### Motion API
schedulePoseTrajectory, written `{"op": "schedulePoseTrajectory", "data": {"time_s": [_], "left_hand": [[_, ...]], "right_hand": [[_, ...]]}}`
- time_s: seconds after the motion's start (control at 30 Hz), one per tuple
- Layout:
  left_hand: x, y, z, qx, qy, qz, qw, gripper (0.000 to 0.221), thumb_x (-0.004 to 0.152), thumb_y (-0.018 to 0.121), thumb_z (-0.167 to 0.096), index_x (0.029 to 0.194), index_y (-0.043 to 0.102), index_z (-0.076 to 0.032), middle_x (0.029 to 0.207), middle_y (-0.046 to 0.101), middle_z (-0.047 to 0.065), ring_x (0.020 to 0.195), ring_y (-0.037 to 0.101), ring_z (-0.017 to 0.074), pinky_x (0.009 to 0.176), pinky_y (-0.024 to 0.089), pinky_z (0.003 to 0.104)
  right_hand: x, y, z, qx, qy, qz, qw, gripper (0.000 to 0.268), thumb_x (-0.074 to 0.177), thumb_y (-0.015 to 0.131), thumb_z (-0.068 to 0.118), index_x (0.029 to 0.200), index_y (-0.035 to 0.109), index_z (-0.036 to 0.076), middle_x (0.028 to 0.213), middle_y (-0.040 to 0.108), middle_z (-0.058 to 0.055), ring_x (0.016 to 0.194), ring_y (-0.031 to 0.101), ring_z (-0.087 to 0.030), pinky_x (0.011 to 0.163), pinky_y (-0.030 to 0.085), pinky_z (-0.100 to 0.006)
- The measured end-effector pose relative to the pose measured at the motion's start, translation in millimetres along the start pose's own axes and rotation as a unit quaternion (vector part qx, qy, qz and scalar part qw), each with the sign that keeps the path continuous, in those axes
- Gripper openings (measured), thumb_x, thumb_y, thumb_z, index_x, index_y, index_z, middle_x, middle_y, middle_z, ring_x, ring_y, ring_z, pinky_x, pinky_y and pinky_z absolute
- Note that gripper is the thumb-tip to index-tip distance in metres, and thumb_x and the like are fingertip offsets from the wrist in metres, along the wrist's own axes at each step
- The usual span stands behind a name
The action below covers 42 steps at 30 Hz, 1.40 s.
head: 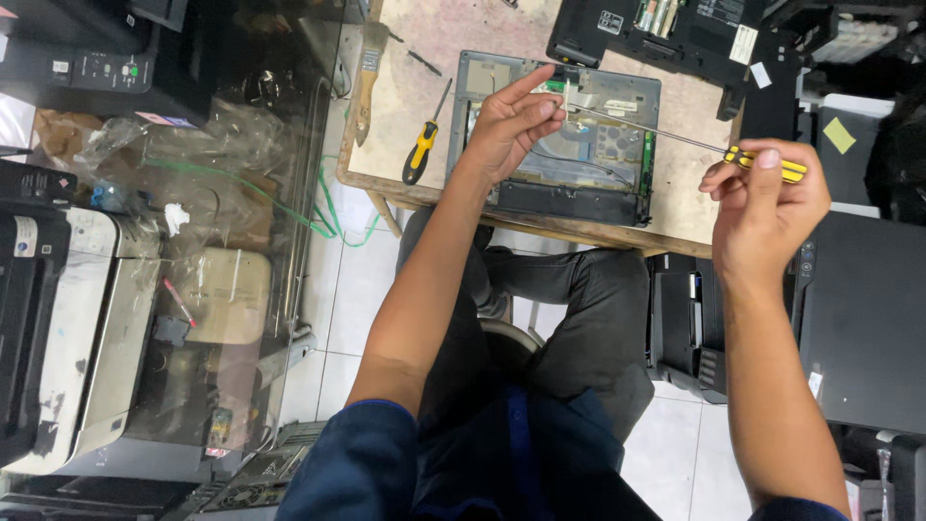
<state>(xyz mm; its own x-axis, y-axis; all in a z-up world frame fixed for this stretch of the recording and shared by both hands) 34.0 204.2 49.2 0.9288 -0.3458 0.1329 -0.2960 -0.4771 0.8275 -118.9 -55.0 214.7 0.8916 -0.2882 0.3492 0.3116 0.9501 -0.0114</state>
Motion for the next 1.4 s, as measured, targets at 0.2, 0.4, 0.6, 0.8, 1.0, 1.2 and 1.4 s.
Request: {"op": "schedulePoseTrajectory", "data": {"time_s": [0.2,0.4,0.6,0.8,1.0,1.2,1.4], "left_hand": [[-2,0,-1,-0.003,-0.003,0.002,1.0,0.06,0.096,0.082,0.006,0.151,0.057,0.004,0.119,0.08,0.023,0.104,0.081,0.0289,0.096,0.07,0.039],[-4,6,-6,0.012,-0.01,0.017,1.0,0.058,0.096,0.082,0.006,0.15,0.059,0.002,0.119,0.08,0.023,0.106,0.08,0.0307,0.098,0.07,0.039],[-4,4,-6,0.047,0.005,0.02,0.999,0.059,0.095,0.084,0.004,0.149,0.059,0.003,0.12,0.08,0.024,0.106,0.081,0.0308,0.098,0.07,0.04],[-9,19,-13,0.096,0.038,0.008,0.995,0.052,0.093,0.086,0.004,0.14,0.065,0.007,0.113,0.081,0.025,0.102,0.082,0.036,0.093,0.073,0.043],[-16,45,-28,0.229,0.087,0.018,0.969,0.039,0.092,0.086,0.0,0.128,0.073,0.004,0.107,0.082,0.026,0.096,0.084,0.0344,0.091,0.076,0.043],[-18,48,-29,0.25,0.106,0.035,0.962,0.035,0.094,0.085,-0.004,0.127,0.075,0.002,0.108,0.082,0.025,0.097,0.084,0.0333,0.091,0.076,0.042],[-19,42,-35,0.279,0.048,0.016,0.959,0.048,0.091,0.088,-0.005,0.135,0.071,-0.001,0.109,0.083,0.025,0.096,0.084,0.026,0.086,0.075,0.036]], "right_hand": [[-3,4,2,0.013,0.004,0.004,1.0,0.037,0.117,0.067,0.041,0.116,0.06,0.005,0.084,0.057,-0.011,0.074,0.067,-0.025,0.074,0.054,-0.036],[-3,7,0,0.015,0.008,0.007,1.0,0.035,0.117,0.067,0.041,0.115,0.06,0.006,0.082,0.057,-0.011,0.074,0.068,-0.024,0.07,0.05,-0.033],[-4,6,-3,0.006,0.002,0.003,1.0,0.036,0.118,0.066,0.041,0.115,0.059,0.005,0.087,0.057,-0.01,0.074,0.067,-0.024,0.069,0.051,-0.034],[-5,12,1,0.069,0.095,-0.056,0.991,0.034,0.112,0.071,0.04,0.114,0.06,0.008,0.077,0.064,-0.015,0.069,0.064,-0.02,0.066,0.047,-0.028],[-3,1,-19,0.146,0.175,-0.106,0.968,0.025,0.107,0.075,0.034,0.107,0.065,0.011,0.084,0.072,-0.012,0.065,0.064,-0.019,0.065,0.047,-0.029],[-9,-6,-20,0.079,0.141,-0.036,0.986,0.027,0.116,0.066,0.034,0.12,0.062,0.008,0.083,0.068,-0.012,0.073,0.065,-0.018,0.072,0.049,-0.027],[-24,-16,-55,0.114,0.169,-0.021,0.979,0.022,0.115,0.066,0.031,0.12,0.068,0.009,0.083,0.069,-0.011,0.075,0.066,-0.018,0.073,0.047,-0.026]]}}
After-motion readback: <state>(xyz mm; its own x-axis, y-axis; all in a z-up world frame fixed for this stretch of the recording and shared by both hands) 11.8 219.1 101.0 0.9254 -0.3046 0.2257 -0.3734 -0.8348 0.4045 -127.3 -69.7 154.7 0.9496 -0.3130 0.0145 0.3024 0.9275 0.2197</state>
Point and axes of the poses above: each hand's wrist, its own x-axis towards the middle knuckle, its own y-axis out of the palm, z = x × y, the point moved 1 cm from there along x, towards the middle knuckle
